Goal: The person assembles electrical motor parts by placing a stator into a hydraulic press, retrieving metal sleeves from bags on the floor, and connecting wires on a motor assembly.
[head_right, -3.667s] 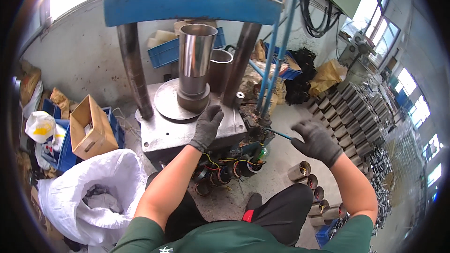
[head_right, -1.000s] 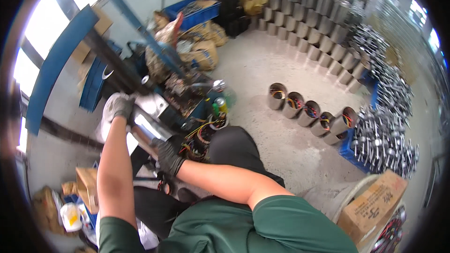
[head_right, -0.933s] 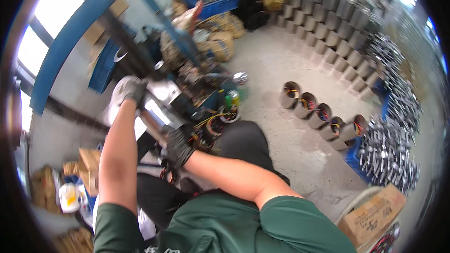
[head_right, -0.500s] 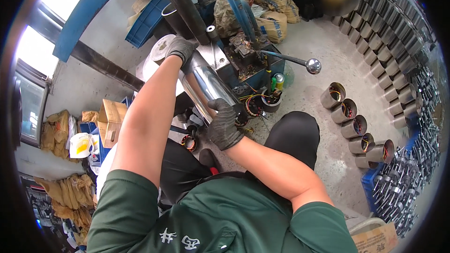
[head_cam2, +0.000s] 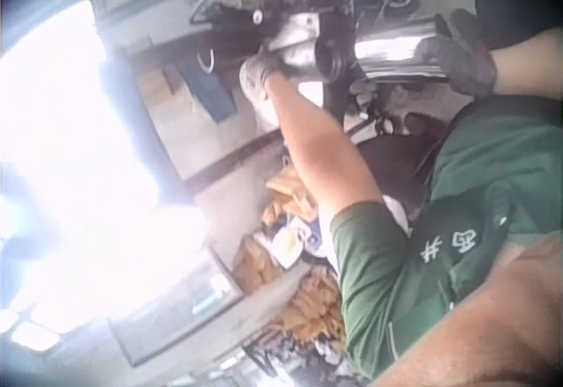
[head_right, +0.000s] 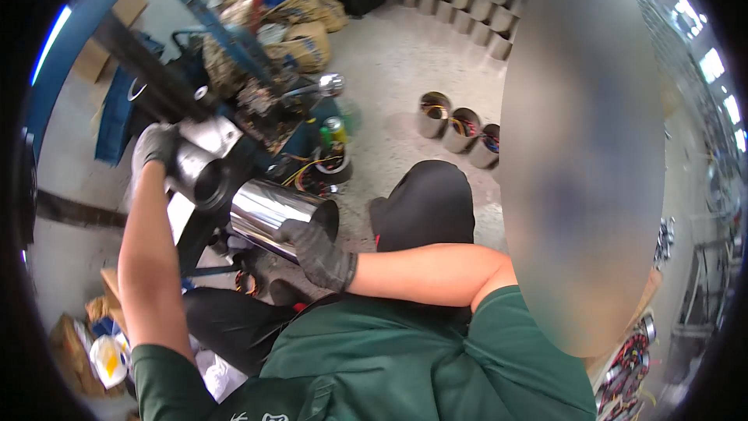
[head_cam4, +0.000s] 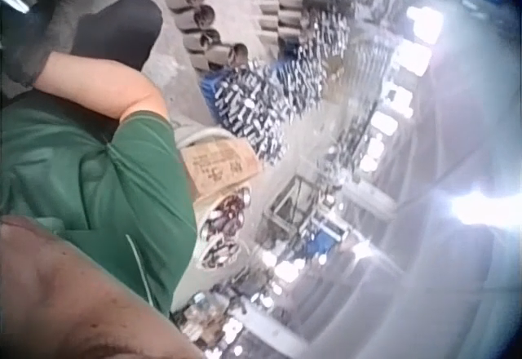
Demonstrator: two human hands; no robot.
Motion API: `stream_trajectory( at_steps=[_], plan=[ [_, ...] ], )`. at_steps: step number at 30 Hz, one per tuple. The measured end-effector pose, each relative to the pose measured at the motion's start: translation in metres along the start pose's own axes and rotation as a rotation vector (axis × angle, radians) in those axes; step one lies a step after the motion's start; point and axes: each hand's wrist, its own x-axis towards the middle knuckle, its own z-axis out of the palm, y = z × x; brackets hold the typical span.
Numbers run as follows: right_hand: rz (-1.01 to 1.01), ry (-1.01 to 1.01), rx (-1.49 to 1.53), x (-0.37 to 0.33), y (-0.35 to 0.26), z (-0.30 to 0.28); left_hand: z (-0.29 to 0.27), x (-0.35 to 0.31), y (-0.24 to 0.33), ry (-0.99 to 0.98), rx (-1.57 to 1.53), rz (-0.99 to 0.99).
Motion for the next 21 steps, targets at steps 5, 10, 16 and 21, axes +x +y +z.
stream_trajectory(
  at_steps=[5, 10, 16, 21],
  plan=[
    [-0.032, 0.179, 0.027, 0.051, -0.063, -0.037, 0.014, 0.017, -0.017, -0.057, -0.053, 0.029],
    [0.051, 0.220, 0.093, 0.052, -0.192, -0.086, 0.006, 0.005, -0.021, -0.002, -0.005, -0.090],
    [0.251, 0.517, -0.697, 0.037, -0.293, -0.266, -0.004, -0.006, 0.001, 0.025, -0.006, -0.154],
    [0.418, 0.745, -1.315, 0.024, -0.280, -0.357, 0.013, 0.010, -0.032, 0.078, 0.003, -0.170]
  ],
)
